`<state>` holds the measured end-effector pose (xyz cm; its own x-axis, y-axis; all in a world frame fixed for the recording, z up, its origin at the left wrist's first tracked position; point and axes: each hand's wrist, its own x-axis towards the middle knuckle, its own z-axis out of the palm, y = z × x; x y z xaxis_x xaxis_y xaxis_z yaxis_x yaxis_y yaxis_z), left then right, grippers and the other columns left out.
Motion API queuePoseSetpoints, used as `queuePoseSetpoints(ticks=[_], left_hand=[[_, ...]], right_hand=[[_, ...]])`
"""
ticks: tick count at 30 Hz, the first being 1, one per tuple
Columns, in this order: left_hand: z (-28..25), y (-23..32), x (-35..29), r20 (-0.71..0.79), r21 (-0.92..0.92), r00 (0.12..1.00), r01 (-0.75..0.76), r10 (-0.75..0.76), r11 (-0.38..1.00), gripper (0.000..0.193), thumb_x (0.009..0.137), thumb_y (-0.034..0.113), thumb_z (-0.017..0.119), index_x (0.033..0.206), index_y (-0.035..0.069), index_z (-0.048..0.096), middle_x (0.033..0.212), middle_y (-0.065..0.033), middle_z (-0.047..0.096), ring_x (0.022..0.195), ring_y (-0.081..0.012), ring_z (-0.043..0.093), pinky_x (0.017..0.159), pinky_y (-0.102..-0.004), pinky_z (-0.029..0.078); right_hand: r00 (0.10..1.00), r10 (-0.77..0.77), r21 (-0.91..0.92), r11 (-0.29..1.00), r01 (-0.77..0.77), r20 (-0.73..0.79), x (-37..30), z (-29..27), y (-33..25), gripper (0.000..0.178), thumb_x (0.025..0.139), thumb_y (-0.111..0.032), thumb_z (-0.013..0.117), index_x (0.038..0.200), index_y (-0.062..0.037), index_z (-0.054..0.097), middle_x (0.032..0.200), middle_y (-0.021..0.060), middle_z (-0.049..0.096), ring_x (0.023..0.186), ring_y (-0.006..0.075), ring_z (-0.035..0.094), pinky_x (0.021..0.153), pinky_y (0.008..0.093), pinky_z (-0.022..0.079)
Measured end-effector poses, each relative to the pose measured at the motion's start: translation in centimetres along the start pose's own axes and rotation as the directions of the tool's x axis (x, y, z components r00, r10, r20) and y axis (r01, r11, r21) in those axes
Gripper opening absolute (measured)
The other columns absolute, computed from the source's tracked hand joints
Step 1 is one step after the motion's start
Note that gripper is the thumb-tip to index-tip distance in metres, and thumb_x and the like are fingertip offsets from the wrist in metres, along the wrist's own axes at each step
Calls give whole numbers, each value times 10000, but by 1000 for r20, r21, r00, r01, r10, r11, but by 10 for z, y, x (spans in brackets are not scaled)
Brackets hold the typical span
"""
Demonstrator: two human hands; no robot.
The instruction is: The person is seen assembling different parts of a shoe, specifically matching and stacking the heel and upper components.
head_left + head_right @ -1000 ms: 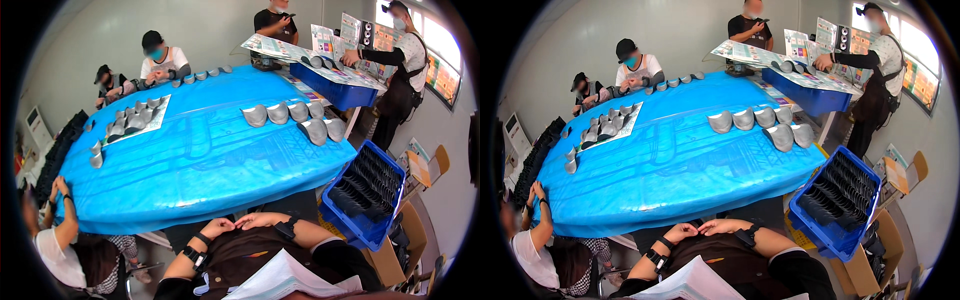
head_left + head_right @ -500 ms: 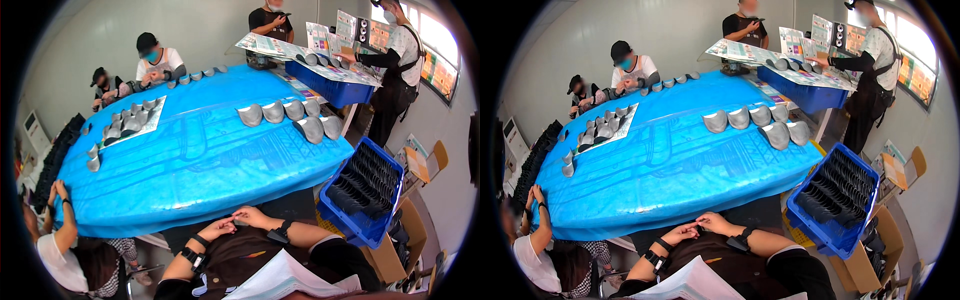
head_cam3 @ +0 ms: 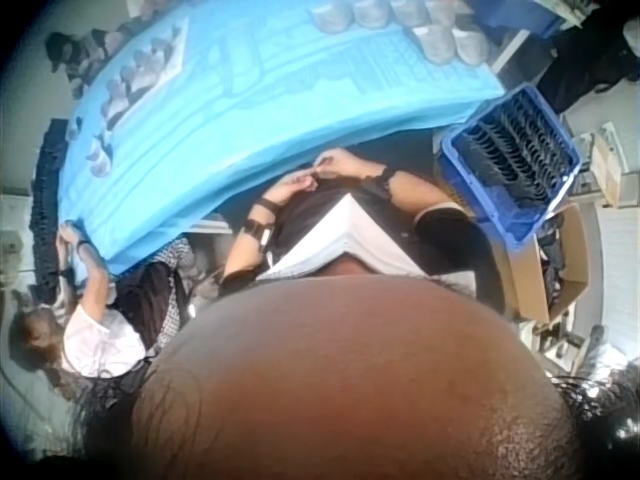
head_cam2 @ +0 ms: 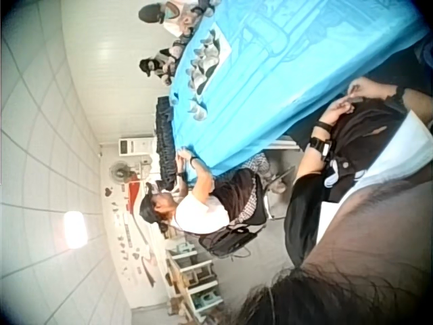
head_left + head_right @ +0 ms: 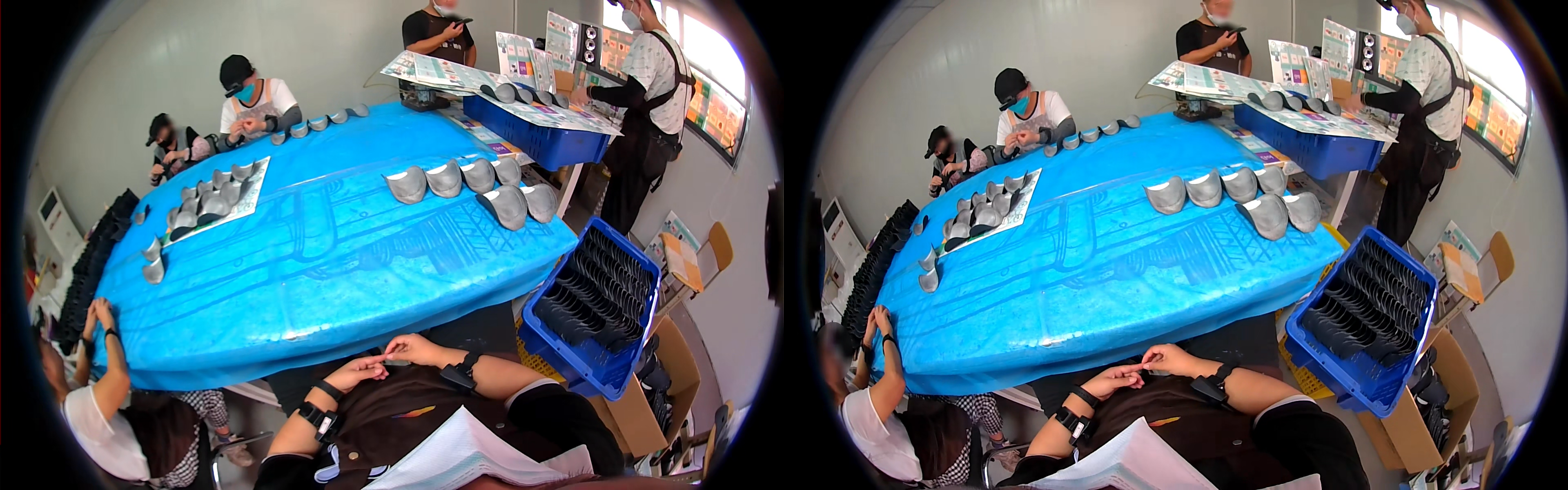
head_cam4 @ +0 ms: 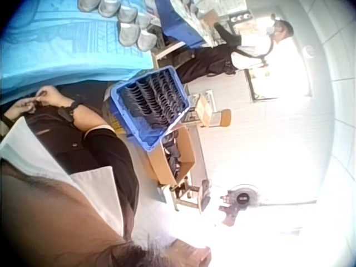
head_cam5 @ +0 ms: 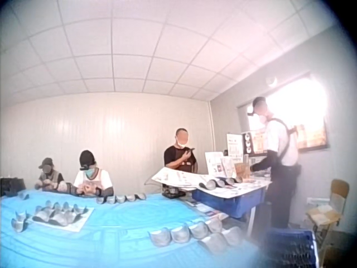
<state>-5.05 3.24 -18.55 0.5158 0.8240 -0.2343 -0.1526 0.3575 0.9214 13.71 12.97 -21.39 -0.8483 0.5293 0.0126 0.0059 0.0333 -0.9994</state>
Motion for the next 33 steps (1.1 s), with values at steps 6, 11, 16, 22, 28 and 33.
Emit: queuePoseSetpoints(ticks=[6,11,16,22,28,33], left_hand=[[-2,-2,0,12,13,1000,28,-29,1000,434,831,144,480,1223,23,339,918,-29,535,870,-88,500,791,-212,384],[-2,-2,0,7,37,999,35,-35,999,389,833,157,480,1190,27,394,913,-25,542,859,-83,499,789,-209,381],[-3,-4,0,-4,44,999,42,-41,998,340,836,156,474,1149,26,441,924,-29,550,844,-82,499,785,-209,383],[-1,-3,0,-16,46,999,42,-41,998,322,837,156,472,1131,25,457,926,-31,551,840,-81,499,781,-209,386],[-1,-2,1,-19,14,999,39,-39,999,344,832,167,482,1144,27,444,922,-28,549,847,-81,503,779,-208,385],[-1,-1,1,-16,-6,999,42,-42,999,363,831,175,486,1158,28,432,922,-26,548,854,-82,506,779,-205,383]], right_hand=[[1000,13,18,1000,-13,28,2,0,4,162,744,-119,611,867,-39,543,779,14,555,717,65,509,632,190,408],[998,57,-27,998,-56,39,1,0,0,151,739,-125,618,835,-42,535,753,3,543,704,57,502,626,182,402],[993,84,-78,994,-77,88,-1,0,-5,136,739,-127,620,802,-50,528,724,-11,532,691,47,495,612,175,398],[987,83,-118,991,-67,139,-2,0,-6,130,742,-117,615,805,-50,523,731,-10,531,683,47,494,614,172,396],[996,-41,54,998,37,77,1,0,2,136,749,-83,600,843,-41,511,779,6,531,708,56,497,637,186,407],[997,-43,17,999,42,62,1,0,5,122,746,-67,597,832,-34,517,766,0,526,712,58,497,639,189,410]])
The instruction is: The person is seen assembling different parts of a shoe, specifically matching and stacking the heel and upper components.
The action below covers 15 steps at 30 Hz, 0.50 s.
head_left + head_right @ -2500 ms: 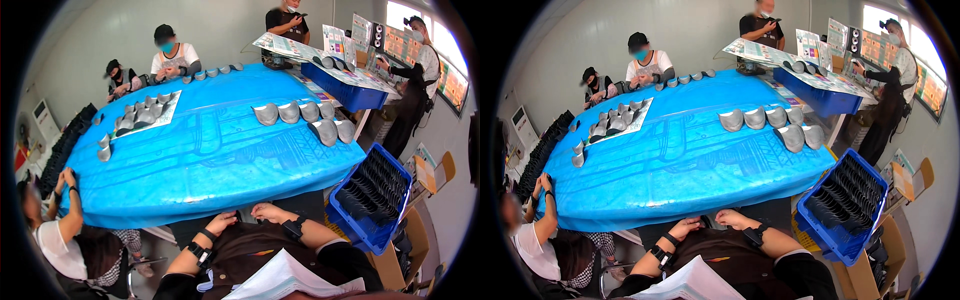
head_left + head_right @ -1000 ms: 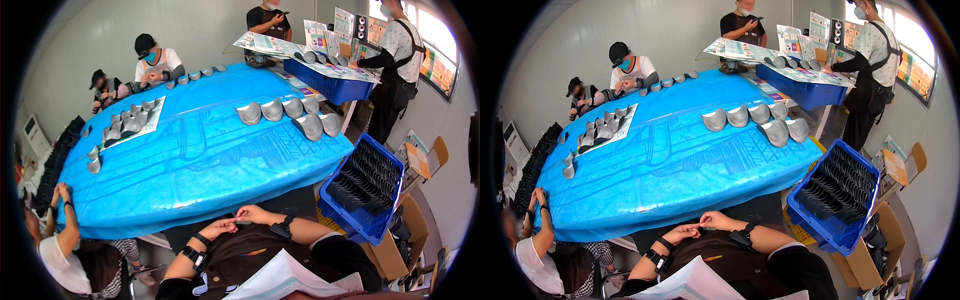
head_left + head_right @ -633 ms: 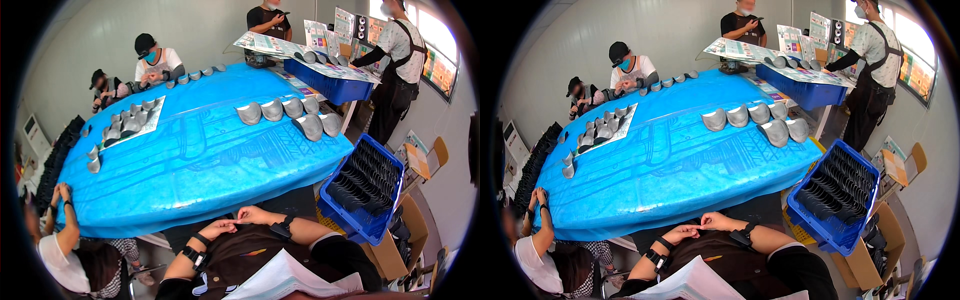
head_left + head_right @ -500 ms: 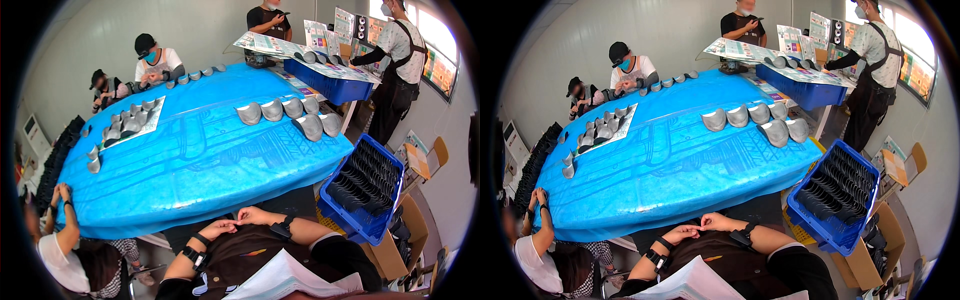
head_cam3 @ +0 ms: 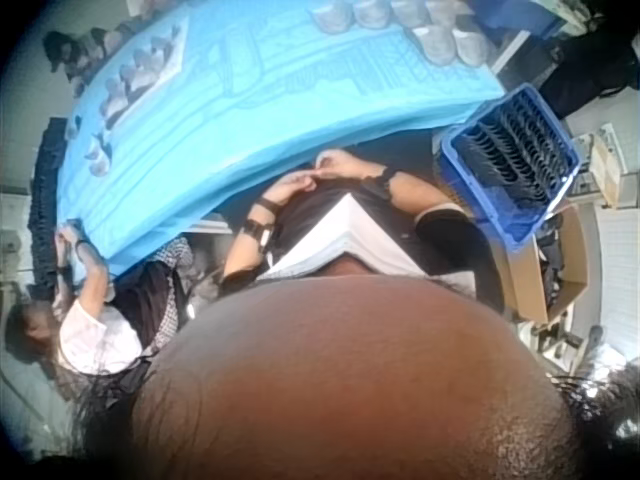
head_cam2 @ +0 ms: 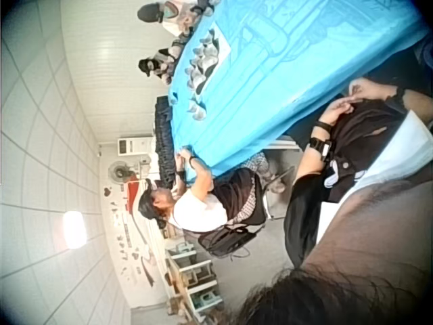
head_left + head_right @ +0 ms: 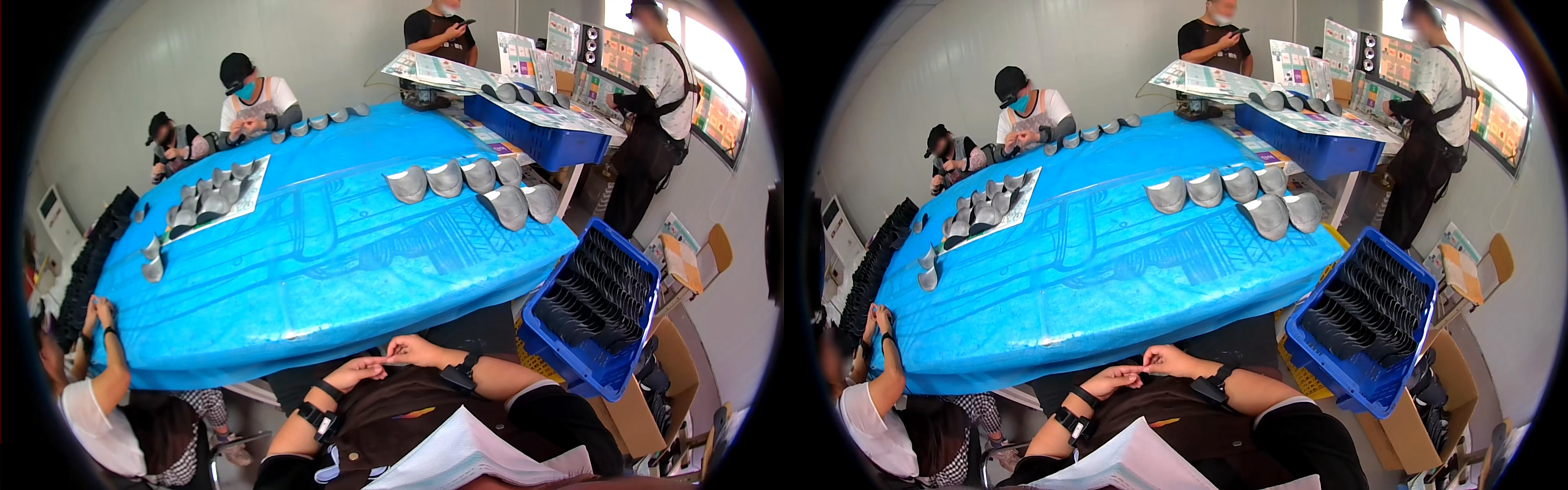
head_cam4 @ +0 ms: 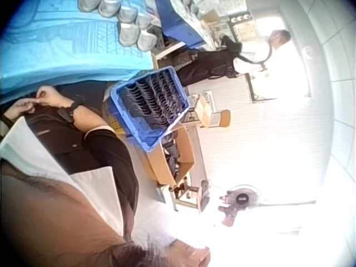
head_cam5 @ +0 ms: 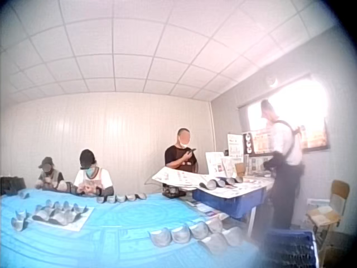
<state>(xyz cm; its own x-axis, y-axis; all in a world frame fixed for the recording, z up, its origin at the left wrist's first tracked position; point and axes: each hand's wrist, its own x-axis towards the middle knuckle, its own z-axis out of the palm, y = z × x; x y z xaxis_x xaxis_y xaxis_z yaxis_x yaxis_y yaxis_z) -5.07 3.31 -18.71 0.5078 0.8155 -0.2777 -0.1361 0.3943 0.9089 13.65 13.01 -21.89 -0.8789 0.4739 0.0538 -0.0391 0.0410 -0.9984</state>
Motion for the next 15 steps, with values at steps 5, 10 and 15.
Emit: queuePoseSetpoints(ticks=[5,10,15], left_hand=[[-2,0,0,36,1,999,-7,7,1000,367,833,179,480,1166,32,427,930,-25,549,856,-77,503,787,-198,377],[-1,1,-1,38,5,999,1,-2,1000,355,834,172,476,1153,21,435,978,-33,541,872,-82,501,799,-203,375],[-6,-6,0,40,-9,999,0,1,1000,344,832,164,478,1136,7,441,1020,-39,528,894,-93,501,810,-214,374]], right_hand=[[1000,-11,-42,999,11,2,-1,1,-5,123,744,-75,600,827,-36,518,757,-1,520,699,58,490,633,191,407],[997,-65,-118,991,70,45,-2,2,-11,129,752,-111,597,827,-42,519,754,-5,515,697,64,478,639,207,404],[990,-83,-270,956,111,112,-4,7,-18,135,770,-152,573,837,-47,520,781,12,513,735,92,480,669,241,399]])
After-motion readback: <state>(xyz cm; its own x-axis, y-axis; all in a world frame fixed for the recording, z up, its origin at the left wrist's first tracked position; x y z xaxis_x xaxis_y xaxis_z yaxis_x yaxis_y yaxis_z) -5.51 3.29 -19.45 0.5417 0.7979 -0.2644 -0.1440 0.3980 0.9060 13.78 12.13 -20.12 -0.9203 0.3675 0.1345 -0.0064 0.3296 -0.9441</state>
